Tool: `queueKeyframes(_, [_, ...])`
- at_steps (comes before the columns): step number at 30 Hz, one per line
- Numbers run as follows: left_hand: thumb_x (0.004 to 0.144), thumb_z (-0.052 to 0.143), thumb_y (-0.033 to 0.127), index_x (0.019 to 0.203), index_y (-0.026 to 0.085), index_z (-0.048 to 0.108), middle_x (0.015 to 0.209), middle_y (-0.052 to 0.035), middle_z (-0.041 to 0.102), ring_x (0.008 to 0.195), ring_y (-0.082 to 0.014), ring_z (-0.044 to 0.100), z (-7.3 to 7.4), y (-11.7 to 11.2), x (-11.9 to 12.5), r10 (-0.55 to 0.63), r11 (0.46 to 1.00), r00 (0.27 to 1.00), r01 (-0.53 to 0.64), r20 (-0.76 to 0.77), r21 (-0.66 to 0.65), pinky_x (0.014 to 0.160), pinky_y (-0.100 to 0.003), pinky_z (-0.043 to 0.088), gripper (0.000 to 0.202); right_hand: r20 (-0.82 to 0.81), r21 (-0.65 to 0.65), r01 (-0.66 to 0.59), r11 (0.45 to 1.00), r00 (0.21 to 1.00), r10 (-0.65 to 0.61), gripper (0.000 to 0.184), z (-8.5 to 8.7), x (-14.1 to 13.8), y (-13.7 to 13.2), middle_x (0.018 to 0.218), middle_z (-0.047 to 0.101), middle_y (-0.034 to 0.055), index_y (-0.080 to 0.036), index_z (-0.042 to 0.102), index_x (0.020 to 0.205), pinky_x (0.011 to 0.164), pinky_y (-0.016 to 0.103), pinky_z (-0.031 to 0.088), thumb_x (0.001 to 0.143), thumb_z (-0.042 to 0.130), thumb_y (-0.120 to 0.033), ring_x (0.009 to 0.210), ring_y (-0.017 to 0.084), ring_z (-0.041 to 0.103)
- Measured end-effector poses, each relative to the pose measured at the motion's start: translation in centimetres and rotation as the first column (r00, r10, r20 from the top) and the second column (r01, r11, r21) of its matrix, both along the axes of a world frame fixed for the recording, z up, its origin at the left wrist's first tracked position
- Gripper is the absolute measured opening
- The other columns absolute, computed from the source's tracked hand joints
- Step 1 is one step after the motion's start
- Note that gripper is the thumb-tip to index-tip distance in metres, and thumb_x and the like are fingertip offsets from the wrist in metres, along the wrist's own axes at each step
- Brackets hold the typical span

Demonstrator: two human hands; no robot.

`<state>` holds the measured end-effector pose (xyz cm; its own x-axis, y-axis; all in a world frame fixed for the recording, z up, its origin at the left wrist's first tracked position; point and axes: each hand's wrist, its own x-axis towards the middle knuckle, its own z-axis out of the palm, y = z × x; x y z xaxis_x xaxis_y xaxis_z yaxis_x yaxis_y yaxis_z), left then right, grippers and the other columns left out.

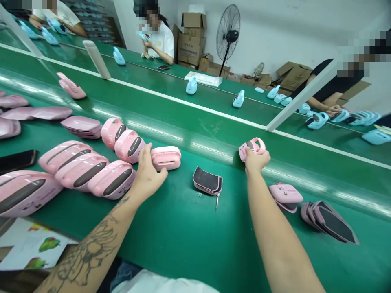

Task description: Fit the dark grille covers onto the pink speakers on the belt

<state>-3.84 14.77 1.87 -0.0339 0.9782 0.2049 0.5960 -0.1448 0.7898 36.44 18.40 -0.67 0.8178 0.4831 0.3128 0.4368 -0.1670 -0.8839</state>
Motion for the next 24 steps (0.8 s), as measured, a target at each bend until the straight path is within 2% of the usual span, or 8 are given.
queueKeyframes(3, [0.070,0.083,0.015,0.170,0.017,0.029,0.171,-0.0232,0.042,0.163,-0.0431,0.039,-1.6,0.6,-0.5,0.031,0.994,0.992,-0.018,0.123,-0.109,0.137,-0.059,0.028,0.113,0.084,-0.098,0.077,0.992,0.994,-0.068,0.043,-1.7,0.7,-0.1,0.145,0.066,0.0116,-0.020,0.065,0.140,0.106,0.054,0.060,0.103,0.072,-0.041,0.127,0.029,0.068])
queueKeyframes(6, [0.067,0.087,0.018,0.162,0.021,0.044,0.158,-0.0169,0.058,0.153,-0.0404,0.052,-2.5,1.2,-0.5,-0.005,0.994,0.981,0.026,0.192,-0.110,0.132,-0.056,0.038,0.103,0.171,-0.160,0.066,0.985,0.985,-0.038,0.054,-2.1,1.2,-2.0,0.154,0.059,0.0143,-0.020,0.060,0.146,0.114,0.059,0.053,0.100,0.076,-0.041,0.139,0.034,0.060])
queueKeyframes(9, [0.063,0.091,0.021,0.149,0.023,0.058,0.148,-0.0125,0.066,0.146,-0.0387,0.058,-2.5,1.8,-0.5,-0.019,0.994,0.972,0.044,0.233,-0.100,0.128,-0.052,0.043,0.092,0.261,-0.204,-0.005,0.979,0.963,0.059,0.068,-1.7,0.8,-6.2,0.158,0.051,0.0239,-0.013,0.049,0.155,0.116,0.060,0.050,0.097,0.073,-0.038,0.140,0.037,0.057])
queueKeyframes(11, [0.059,0.096,0.025,0.138,0.022,0.068,0.137,-0.0110,0.072,0.136,-0.0393,0.064,-2.1,1.8,-0.4,0.010,0.991,0.969,0.024,0.247,-0.134,0.123,-0.052,0.047,0.083,0.312,-0.258,-0.123,0.958,0.928,0.203,0.049,-1.5,-0.7,-10.0,0.142,0.063,0.0225,-0.012,0.055,0.149,0.105,0.053,0.056,0.104,0.055,-0.034,0.119,0.031,0.067])
queueKeyframes(14, [0.051,0.100,0.029,0.114,0.019,0.078,0.113,-0.0087,0.078,0.117,-0.0386,0.069,-1.9,1.4,-0.2,0.120,0.968,0.937,-0.038,0.327,-0.246,0.110,-0.050,0.052,0.067,0.338,-0.404,-0.420,0.813,0.757,0.559,0.027,-1.8,-4.2,-15.4,0.109,0.077,0.0098,-0.022,0.075,0.117,0.090,0.040,0.061,0.104,0.052,-0.026,0.096,0.024,0.073])
queueKeyframes(18, [0.057,0.098,0.044,0.106,0.015,0.080,0.105,-0.0104,0.080,0.103,-0.0337,0.072,-2.5,0.3,-0.1,0.175,0.944,0.854,-0.003,0.491,-0.330,0.093,-0.043,0.057,0.060,0.361,-0.549,-0.620,0.561,0.429,0.828,0.037,-2.7,-7.5,-19.2,0.112,0.079,0.0070,-0.029,0.082,0.112,0.085,0.034,0.058,0.100,0.052,-0.010,0.096,0.021,0.071])
queueKeyframes(20, [0.061,0.095,0.052,0.105,0.012,0.080,0.105,-0.0132,0.081,0.098,-0.0334,0.073,-2.6,-0.5,-0.2,0.165,0.928,0.802,0.070,0.574,-0.365,0.086,-0.042,0.059,0.061,0.389,-0.598,-0.617,0.512,0.335,0.858,0.045,-2.9,-7.9,-19.4,0.115,0.077,0.0091,-0.031,0.081,0.122,0.082,0.035,0.054,0.099,0.051,-0.005,0.094,0.023,0.068])
queueKeyframes(24, [0.070,0.088,0.057,0.108,0.013,0.081,0.116,-0.0161,0.082,0.106,-0.0366,0.074,-1.8,-2.4,-0.7,0.152,0.902,0.687,0.197,0.710,-0.384,0.084,-0.043,0.064,0.058,0.427,-0.672,-0.554,0.491,0.251,0.869,0.039,-2.8,-7.7,-18.4,0.117,0.074,0.0124,-0.028,0.080,0.123,0.081,0.035,0.049,0.102,0.055,-0.007,0.094,0.024,0.062])
